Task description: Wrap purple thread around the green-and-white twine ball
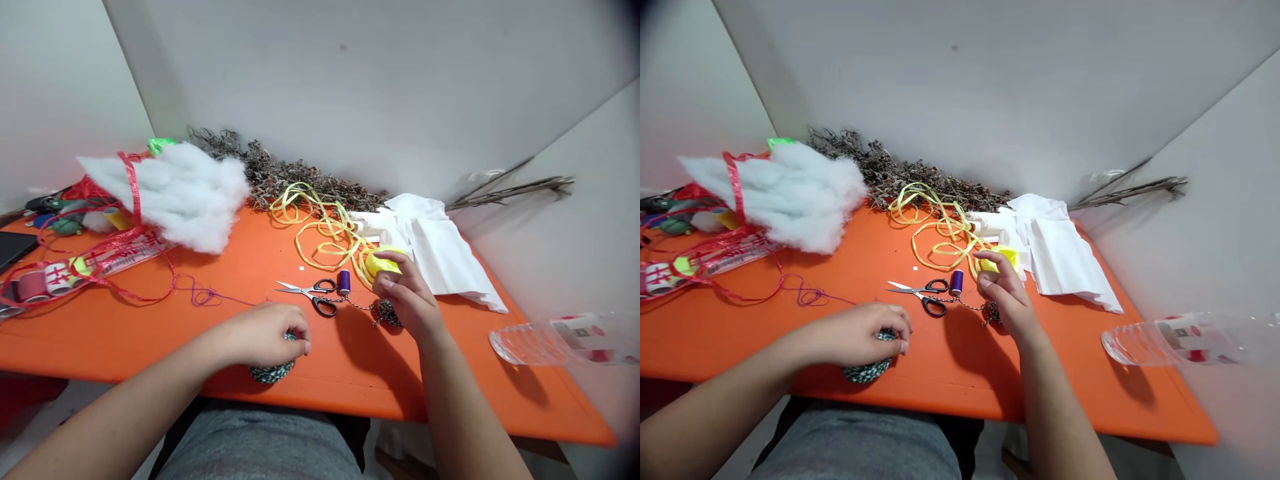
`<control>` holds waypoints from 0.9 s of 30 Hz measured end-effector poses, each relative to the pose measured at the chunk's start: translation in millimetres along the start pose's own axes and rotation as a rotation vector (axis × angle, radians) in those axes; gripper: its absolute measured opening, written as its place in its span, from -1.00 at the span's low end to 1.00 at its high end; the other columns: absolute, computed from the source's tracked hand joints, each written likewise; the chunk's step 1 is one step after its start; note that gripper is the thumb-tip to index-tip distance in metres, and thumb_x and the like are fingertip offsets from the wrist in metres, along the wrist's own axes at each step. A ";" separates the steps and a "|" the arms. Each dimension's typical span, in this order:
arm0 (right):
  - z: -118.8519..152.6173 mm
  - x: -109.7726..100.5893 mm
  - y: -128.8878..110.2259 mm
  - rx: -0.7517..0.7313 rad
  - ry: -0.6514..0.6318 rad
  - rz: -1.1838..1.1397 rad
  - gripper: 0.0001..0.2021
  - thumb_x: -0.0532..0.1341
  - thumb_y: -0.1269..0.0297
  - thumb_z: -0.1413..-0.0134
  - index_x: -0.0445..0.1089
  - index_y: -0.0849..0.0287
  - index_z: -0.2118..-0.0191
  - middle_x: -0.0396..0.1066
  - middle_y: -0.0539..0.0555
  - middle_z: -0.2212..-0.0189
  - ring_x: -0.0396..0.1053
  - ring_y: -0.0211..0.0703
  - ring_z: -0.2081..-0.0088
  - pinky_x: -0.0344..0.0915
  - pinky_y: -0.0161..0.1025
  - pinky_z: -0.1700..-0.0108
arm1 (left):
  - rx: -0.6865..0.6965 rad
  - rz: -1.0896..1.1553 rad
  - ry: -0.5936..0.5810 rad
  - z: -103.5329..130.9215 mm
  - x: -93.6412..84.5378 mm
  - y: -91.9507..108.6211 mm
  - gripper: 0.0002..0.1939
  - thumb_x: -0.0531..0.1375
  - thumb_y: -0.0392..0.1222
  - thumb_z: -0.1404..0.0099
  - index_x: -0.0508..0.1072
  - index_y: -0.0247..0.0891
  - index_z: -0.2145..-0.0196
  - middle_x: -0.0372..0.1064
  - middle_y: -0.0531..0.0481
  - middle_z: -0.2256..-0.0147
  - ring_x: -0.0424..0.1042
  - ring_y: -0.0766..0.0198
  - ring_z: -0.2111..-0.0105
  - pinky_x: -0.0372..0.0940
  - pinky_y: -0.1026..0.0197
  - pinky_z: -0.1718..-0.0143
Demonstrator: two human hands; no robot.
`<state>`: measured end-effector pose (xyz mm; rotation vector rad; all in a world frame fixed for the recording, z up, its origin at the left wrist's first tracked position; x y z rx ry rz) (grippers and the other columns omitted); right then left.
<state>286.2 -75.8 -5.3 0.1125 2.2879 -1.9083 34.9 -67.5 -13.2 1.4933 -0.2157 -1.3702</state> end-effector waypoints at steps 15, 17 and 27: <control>-3.9 4.2 -1.0 0.038 -0.086 0.054 -0.62 0.11 0.33 -0.23 0.21 0.08 -0.15 0.01 -0.13 0.55 -0.04 -0.19 0.50 -0.10 -0.21 0.41 | -0.470 -0.230 0.413 102.4 -121.8 -88.8 -0.58 0.14 0.25 -0.21 0.60 -0.10 0.29 0.43 -0.01 -0.19 0.32 -0.14 -0.20 0.12 -0.01 -0.26; -3.7 4.4 1.5 0.036 -0.094 0.034 -0.63 0.12 0.32 -0.23 0.22 0.08 -0.14 0.00 -0.13 0.55 -0.05 -0.19 0.51 -0.12 -0.21 0.42 | -0.517 -0.164 0.449 108.5 -129.0 -85.3 -0.55 0.15 0.25 -0.21 0.60 -0.12 0.21 0.27 -0.03 -0.30 0.28 -0.11 -0.23 0.08 -0.05 -0.29; -0.2 10.5 -4.3 0.038 -0.127 0.026 -0.65 0.12 0.30 -0.27 0.24 0.04 -0.15 0.02 -0.12 0.55 -0.05 -0.19 0.51 -0.13 -0.22 0.45 | 0.020 0.167 0.124 -7.7 -44.9 14.6 -0.82 0.19 -0.10 -0.30 0.59 -0.14 0.32 0.46 -0.07 -0.13 0.10 0.02 -0.36 0.10 0.01 -0.26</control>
Point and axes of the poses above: each hand's wrist, its own z-axis away from the middle knuckle, its own x-axis out of the palm, y = z × x, the point moved 3 cm from there along -z, towards the middle knuckle
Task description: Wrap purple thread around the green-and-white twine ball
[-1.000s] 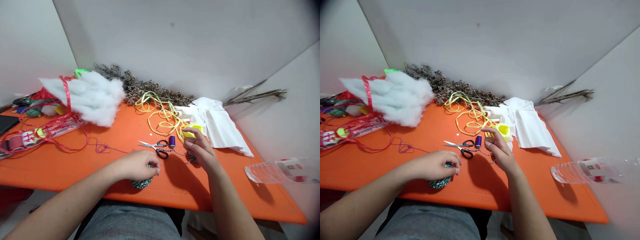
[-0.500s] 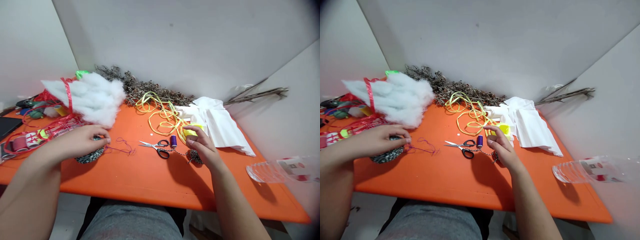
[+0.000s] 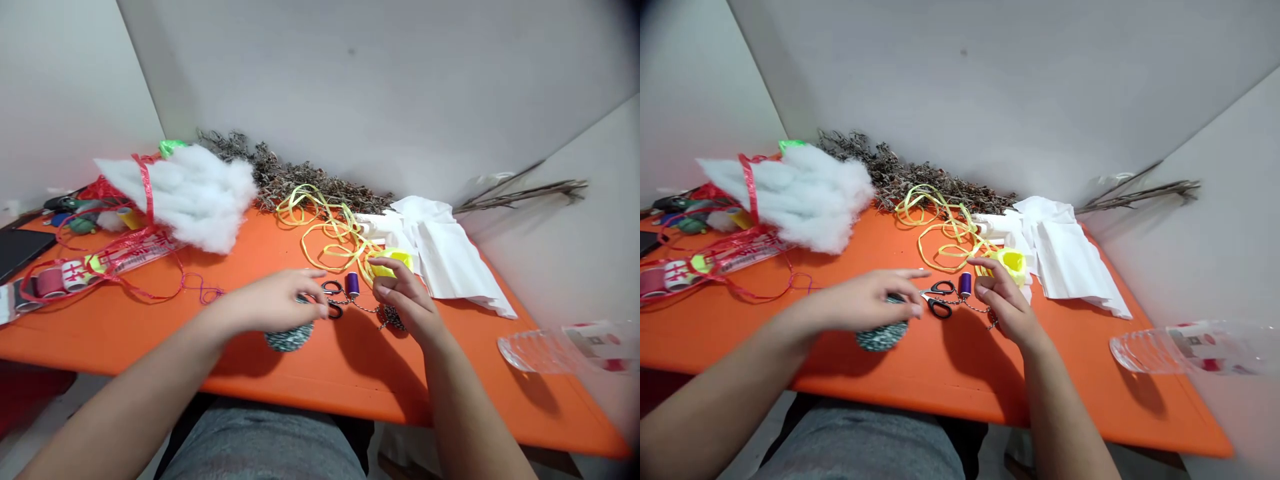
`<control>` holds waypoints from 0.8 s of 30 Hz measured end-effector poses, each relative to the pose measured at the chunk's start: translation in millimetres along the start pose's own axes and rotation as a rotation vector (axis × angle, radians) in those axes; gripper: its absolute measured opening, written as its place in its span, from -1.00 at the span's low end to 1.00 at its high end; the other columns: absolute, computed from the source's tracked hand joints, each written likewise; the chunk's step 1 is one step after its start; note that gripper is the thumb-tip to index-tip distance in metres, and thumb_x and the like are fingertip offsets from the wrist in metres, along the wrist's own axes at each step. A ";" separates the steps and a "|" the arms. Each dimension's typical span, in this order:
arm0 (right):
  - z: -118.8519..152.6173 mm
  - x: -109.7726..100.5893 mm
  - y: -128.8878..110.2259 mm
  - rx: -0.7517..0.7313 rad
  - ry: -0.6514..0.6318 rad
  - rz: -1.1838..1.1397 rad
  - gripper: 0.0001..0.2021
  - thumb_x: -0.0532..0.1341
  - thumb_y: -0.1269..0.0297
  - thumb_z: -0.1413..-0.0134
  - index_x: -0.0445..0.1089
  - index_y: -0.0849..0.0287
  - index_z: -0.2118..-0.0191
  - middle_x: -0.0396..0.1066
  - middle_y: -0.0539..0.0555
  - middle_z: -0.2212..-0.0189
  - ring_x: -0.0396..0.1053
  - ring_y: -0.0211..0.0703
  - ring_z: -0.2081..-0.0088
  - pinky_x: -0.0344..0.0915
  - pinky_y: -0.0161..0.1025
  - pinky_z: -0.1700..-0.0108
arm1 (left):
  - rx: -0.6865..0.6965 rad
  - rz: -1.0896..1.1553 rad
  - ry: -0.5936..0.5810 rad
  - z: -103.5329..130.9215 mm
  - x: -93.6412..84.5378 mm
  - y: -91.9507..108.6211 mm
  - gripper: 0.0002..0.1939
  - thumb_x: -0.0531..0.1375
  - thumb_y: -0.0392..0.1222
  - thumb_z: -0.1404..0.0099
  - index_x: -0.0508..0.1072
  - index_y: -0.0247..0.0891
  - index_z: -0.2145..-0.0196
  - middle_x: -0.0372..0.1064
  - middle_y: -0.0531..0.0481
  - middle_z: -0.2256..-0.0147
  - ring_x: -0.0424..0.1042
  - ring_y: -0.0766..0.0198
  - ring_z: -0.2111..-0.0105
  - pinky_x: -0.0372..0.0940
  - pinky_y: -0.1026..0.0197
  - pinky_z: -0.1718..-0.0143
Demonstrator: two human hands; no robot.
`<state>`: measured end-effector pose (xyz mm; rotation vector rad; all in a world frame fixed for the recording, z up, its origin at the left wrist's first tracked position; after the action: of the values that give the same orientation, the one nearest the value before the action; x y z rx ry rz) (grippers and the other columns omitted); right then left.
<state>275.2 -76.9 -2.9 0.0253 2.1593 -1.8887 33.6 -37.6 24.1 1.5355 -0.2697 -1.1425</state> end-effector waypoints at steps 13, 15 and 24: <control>-5.5 -38.5 16.5 -0.008 0.456 0.056 -0.55 0.16 0.29 -0.07 0.22 0.06 -0.11 -0.06 -0.18 0.59 -0.09 -0.23 0.56 -0.08 -0.28 0.48 | -0.137 0.436 -0.065 77.3 -29.5 -66.5 -0.76 0.31 -0.01 -0.26 0.60 -0.25 0.39 0.54 -0.03 0.37 0.48 0.22 0.30 0.34 0.23 0.20; -6.4 -46.0 20.7 -0.006 0.546 0.106 -0.53 0.13 0.30 -0.05 0.21 0.06 -0.13 -0.08 -0.18 0.59 -0.07 -0.22 0.56 -0.04 -0.28 0.48 | -0.170 0.526 0.067 110.4 -47.4 -86.3 -0.77 0.32 -0.02 -0.26 0.61 -0.23 0.41 0.53 -0.02 0.38 0.48 0.20 0.28 0.34 0.24 0.19; 4.4 8.3 -31.5 -0.190 0.667 0.767 -0.54 0.11 0.24 -0.28 0.22 0.16 -0.26 0.22 0.27 -0.28 0.09 0.16 -0.34 -0.04 0.18 -0.33 | -0.194 0.638 0.076 101.6 -34.1 -75.3 -0.76 0.36 0.00 -0.21 0.61 -0.24 0.39 0.53 -0.06 0.38 0.47 0.19 0.28 0.33 0.24 0.21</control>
<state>262.0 -87.2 25.4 1.3915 2.1847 -1.3046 -91.6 -53.1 -10.9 1.1893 -0.5354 -0.5841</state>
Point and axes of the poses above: each hand's wrist, its own z-axis away from the middle knuckle, its own x-axis out of the palm, y = z × x, the point moved 3 cm from there along -z, towards the middle knuckle
